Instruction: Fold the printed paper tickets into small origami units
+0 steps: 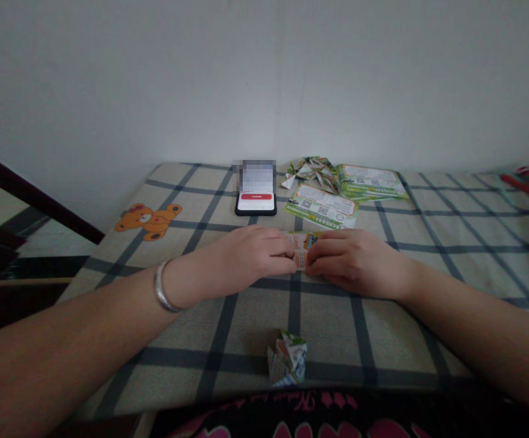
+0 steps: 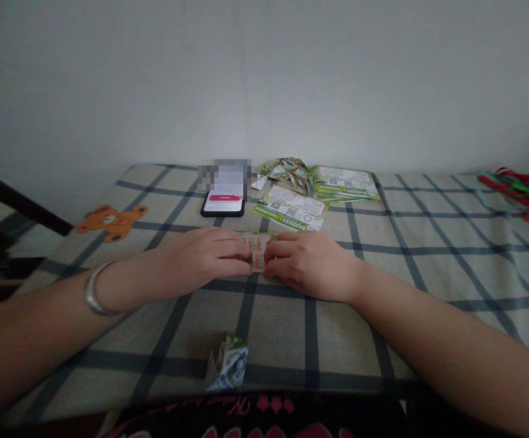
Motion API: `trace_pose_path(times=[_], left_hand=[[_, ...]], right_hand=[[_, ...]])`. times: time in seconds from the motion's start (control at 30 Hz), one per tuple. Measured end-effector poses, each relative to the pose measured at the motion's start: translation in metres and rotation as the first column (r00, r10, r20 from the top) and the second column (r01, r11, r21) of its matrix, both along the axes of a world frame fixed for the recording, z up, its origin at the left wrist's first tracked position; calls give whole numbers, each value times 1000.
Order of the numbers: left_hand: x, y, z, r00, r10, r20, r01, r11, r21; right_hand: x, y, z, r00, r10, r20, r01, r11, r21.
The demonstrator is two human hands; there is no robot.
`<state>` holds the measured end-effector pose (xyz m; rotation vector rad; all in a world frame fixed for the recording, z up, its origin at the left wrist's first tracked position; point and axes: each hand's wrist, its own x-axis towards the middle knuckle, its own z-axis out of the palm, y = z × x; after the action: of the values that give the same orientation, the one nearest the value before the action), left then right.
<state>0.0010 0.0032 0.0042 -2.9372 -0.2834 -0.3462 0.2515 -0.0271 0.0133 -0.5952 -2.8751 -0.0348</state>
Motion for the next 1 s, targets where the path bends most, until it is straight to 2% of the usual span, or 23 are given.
trace_pose_path(times=[0.3,0.5,0.8,1.0], left_hand=[[-4,-1,10,1000,13,-18,-12,1000,20],[-7,2,13,999,-17,-36,16,1000,-22],[-10,5,14,998,-34,-55,28,994,-102],[-10,5,18,996,-20,-87,10,993,-122]], right_hand=[[5,-5,7,991,-43,124,44,999,0],[10,-7,15,991,-54,121,67,992,-103],[13,-8,19,994,-57,93,68,991,-113],[19,-8,22,993,-98,61,107,976,-188]])
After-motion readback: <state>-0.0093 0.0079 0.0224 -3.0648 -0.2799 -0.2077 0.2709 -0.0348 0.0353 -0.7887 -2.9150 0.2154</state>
